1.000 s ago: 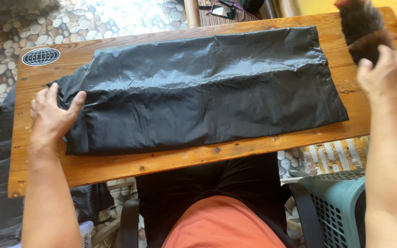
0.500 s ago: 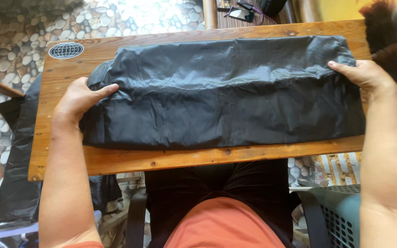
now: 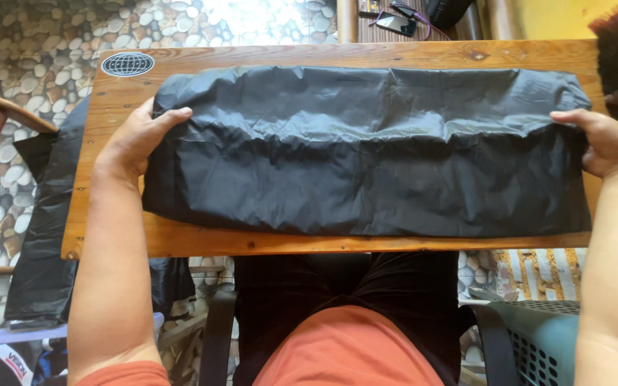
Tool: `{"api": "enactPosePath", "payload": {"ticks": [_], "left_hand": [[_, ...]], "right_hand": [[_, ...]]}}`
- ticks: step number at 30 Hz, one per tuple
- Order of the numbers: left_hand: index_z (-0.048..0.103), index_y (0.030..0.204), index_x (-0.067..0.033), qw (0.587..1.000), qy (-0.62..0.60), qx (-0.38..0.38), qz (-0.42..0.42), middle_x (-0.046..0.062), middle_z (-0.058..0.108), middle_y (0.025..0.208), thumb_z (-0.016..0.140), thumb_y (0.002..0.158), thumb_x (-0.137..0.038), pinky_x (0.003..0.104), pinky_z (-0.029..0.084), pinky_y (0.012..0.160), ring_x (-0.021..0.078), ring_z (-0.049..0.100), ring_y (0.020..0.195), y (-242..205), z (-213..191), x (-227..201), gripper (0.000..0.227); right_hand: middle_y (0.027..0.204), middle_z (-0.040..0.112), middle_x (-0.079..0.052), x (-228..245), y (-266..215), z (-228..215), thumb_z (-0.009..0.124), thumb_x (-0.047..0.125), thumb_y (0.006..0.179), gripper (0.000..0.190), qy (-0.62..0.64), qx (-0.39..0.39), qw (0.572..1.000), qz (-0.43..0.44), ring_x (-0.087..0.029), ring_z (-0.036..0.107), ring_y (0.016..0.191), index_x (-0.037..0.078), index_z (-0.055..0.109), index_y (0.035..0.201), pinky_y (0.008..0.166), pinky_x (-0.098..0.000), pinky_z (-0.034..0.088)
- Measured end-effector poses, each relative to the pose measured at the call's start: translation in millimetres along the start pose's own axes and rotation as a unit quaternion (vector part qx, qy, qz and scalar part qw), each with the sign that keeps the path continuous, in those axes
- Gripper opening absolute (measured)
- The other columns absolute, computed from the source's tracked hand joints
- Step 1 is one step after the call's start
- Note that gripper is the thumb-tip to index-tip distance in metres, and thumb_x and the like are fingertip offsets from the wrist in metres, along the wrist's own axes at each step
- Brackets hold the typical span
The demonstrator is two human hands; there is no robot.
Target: The person unfolds and spreads out a black garment sleeve on a wooden table, then uses a duster to wipe its surface before rolling it back up.
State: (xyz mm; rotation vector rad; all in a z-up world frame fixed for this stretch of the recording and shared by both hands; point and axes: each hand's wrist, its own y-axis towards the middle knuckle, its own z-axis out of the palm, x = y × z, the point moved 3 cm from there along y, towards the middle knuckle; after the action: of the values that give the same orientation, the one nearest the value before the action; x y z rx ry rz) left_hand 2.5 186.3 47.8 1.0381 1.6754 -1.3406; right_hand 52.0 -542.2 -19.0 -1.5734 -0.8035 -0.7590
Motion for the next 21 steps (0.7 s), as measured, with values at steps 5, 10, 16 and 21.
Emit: {"api": "enactPosePath", "payload": {"ticks": [5, 10, 16, 21], "left_hand": [[0.060, 0.116, -0.0160, 0.997, -0.022, 0.016, -0.066, 0.000, 0.069, 0.103, 0.067, 0.092, -0.033, 0.026, 0.054, 0.072, 0.0124, 0.067, 0.090, -1, -7, 8, 0.030], [0.066, 0.121, -0.0108, 0.995, -0.014, 0.073, -0.062, 0.003, 0.072, 0.110, 0.067, 0.088, -0.026, 0.029, 0.054, 0.081, 0.0153, 0.067, 0.095, -2, -7, 14, 0.036], [0.067, 0.118, -0.0072, 0.993, 0.035, 0.097, -0.064, 0.007, 0.072, 0.104, 0.071, 0.087, -0.022, 0.031, 0.054, 0.077, 0.0194, 0.069, 0.092, -4, -8, 14, 0.034], [0.061, 0.127, -0.0092, 0.994, 0.027, 0.094, -0.055, 0.008, 0.070, 0.105, 0.069, 0.087, -0.016, 0.032, 0.056, 0.079, 0.0203, 0.068, 0.092, -13, -3, 4, 0.042]], "right_hand": [[0.102, 0.074, 0.009, -11, 7, -19, 0.063, 0.029, 0.095, 0.020, 0.022, 0.000, 1.000, -0.015, -0.008, 0.073, 0.090, 0.027, 0.069, 0.114, 0.078, -0.0273, 0.062], [0.093, 0.074, 0.009, -18, 10, -32, 0.062, 0.021, 0.089, 0.013, 0.021, -0.008, 1.000, 0.013, -0.008, 0.073, 0.082, 0.024, 0.069, 0.100, 0.074, -0.0254, 0.063], [0.087, 0.072, -0.003, -19, 8, -31, 0.070, 0.007, 0.084, 0.013, -0.053, -0.014, 0.998, -0.027, -0.018, 0.071, 0.073, 0.015, 0.067, 0.092, 0.066, -0.0304, 0.061], [0.094, 0.072, -0.005, -14, 4, -29, 0.073, 0.005, 0.083, 0.020, -0.059, -0.015, 0.996, -0.059, -0.020, 0.072, 0.079, 0.016, 0.066, 0.098, 0.072, -0.0340, 0.062]]}}
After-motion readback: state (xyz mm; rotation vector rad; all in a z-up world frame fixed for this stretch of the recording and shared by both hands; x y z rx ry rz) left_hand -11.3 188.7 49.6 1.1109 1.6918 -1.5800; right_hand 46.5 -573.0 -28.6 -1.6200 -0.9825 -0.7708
